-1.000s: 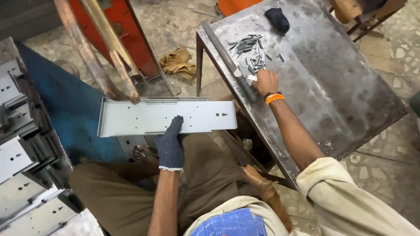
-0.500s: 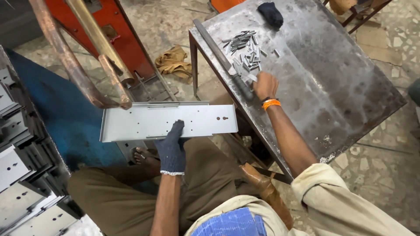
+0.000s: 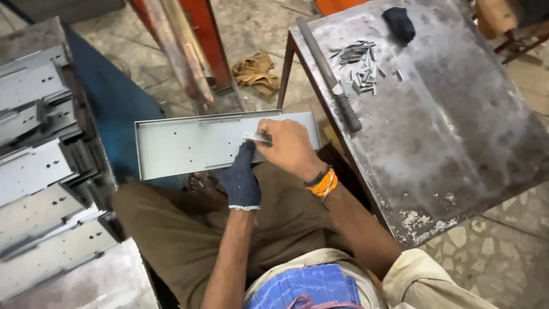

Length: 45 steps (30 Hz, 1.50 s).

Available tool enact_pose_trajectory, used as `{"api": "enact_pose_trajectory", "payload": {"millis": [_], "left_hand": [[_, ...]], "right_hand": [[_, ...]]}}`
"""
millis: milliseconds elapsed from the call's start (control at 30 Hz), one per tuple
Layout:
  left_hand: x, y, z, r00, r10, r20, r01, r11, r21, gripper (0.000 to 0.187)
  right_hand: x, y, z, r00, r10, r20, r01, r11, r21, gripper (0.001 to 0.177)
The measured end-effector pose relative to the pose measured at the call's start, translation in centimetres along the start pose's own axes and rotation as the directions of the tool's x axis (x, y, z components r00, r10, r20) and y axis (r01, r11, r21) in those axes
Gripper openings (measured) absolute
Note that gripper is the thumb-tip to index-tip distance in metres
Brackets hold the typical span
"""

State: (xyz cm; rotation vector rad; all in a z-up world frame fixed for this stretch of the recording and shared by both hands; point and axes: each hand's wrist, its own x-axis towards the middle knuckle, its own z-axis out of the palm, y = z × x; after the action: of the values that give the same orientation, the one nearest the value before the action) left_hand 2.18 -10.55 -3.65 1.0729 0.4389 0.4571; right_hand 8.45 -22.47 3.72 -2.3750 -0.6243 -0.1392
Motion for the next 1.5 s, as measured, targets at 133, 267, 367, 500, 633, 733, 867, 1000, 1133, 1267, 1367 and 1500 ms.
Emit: {"api": "enact_pose_trajectory", "payload": {"millis": [133, 267, 367, 500, 633, 733, 867, 1000, 1133, 1267, 1367, 1500], "left_hand": [[0.5, 0.8, -1.7, 0.998, 0.035, -0.059, -0.035, 0.999, -0.001, 0.023], [-0.2, 3.0, -2.3, 0.993, 0.001, -0.115, -0.011, 0.996, -0.093, 0.033], [-0.3, 2.9, -2.8, 0.988, -0.034, -0.152, 0.017, 0.994, -0.109, 0.034], [-0.4, 2.8, -3.5, 0.983, 0.042, -0.18, -0.066, 0.989, -0.131, 0.039], [-1.0, 3.3, -3.9, 0.978, 0.023, -0.206, -0.059, 0.984, -0.17, 0.04], [-1.4, 2.9, -4.3, 0.975, 0.008, -0.222, -0.045, 0.986, -0.163, 0.037], [-1.9, 2.8, -4.1, 0.968, -0.041, -0.246, -0.002, 0.985, -0.17, 0.037], [-2.1, 2.8, -4.2, 0.973, 0.044, -0.227, -0.075, 0.988, -0.133, 0.037], [-2.5, 2.8, -4.0, 0.966, 0.005, -0.257, -0.051, 0.984, -0.173, 0.041], [-3.0, 1.2, -6.9, 0.912, 0.405, -0.061, -0.334, 0.823, 0.46, 0.04], [-2.9, -1.0, -8.6, 0.805, 0.563, 0.189, -0.513, 0.499, 0.699, 0.037], [-2.2, 3.1, -7.0, 0.95, -0.077, -0.301, -0.032, 0.94, -0.341, 0.029]], "right_hand": [[-0.1, -2.0, 0.6, 0.993, 0.027, 0.113, -0.029, 0.999, 0.017, 0.019], [-1.3, -2.2, 1.5, 0.999, -0.049, -0.004, 0.049, 0.981, 0.19, 0.026], [-2.2, -3.6, 2.0, 0.99, -0.066, -0.125, 0.09, 0.977, 0.194, 0.018], [-3.3, -5.4, 2.8, 0.974, -0.086, -0.21, 0.112, 0.987, 0.115, 0.01], [-3.4, -6.2, 2.3, 0.968, -0.119, -0.22, 0.152, 0.978, 0.141, 0.008], [-3.2, -6.9, 2.1, 0.98, -0.112, -0.164, 0.136, 0.98, 0.143, 0.005], [-3.3, -7.8, 2.3, 0.959, -0.115, -0.259, 0.151, 0.981, 0.121, 0.006], [-3.7, -8.5, 2.2, 0.943, -0.228, -0.241, 0.252, 0.965, 0.074, 0.016], [-4.2, -8.1, 2.2, 0.952, -0.204, -0.23, 0.214, 0.977, 0.019, 0.017], [-4.0, -7.7, 1.2, 0.924, -0.094, -0.372, 0.114, 0.993, 0.032, 0.017], [-3.9, -7.1, 0.4, 0.907, -0.006, -0.421, 0.029, 0.998, 0.049, 0.022], [-3.0, -5.4, -1.0, 0.852, 0.176, -0.493, -0.235, 0.97, -0.058, 0.024]]}}
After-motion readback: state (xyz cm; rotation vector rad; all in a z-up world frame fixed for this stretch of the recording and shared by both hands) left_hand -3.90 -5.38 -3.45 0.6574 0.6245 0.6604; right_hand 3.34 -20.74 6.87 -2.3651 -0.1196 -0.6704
